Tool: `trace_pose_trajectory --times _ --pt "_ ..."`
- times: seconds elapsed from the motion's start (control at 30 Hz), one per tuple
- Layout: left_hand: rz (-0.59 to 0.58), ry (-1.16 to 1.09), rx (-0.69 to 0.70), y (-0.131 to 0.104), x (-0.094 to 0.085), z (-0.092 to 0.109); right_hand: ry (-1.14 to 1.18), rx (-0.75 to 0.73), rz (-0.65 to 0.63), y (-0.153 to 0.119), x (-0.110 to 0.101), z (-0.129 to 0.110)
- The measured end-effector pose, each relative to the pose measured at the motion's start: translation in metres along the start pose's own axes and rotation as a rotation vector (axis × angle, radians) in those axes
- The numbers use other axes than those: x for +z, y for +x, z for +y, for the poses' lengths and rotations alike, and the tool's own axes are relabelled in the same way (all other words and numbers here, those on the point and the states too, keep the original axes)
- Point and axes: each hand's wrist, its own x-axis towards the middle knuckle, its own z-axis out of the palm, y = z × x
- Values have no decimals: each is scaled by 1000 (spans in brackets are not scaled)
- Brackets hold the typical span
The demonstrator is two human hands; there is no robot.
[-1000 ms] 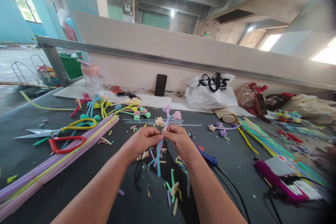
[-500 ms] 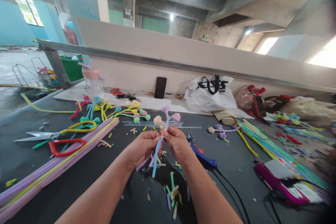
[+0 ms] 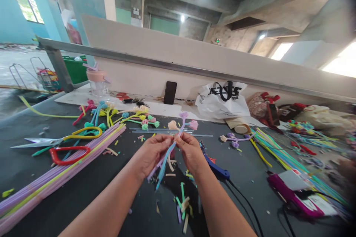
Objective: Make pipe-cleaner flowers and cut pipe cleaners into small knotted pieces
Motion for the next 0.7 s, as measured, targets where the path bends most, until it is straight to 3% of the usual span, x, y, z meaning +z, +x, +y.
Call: trace_pose_trajectory --times 0.07,0.13,0.23,0.33,0.53,0.7 --pt "178 220 238 0 -1 7 -40 -17 35 2 -3 4" --pt "266 517 397 -1 -1 11 -91 -17 54 3 -5 7" --pt "248 881 515 -4 3 10 -169 -20 52 3 -6 10" --pt "273 1041 582 -4 7 4 -238 -32 48 3 -5 11" --pt "266 1102 449 -3 8 2 -300 -31 58 2 -2 9" --pt "128 683 193 -3 7 3 -150 10 39 -1 3 3"
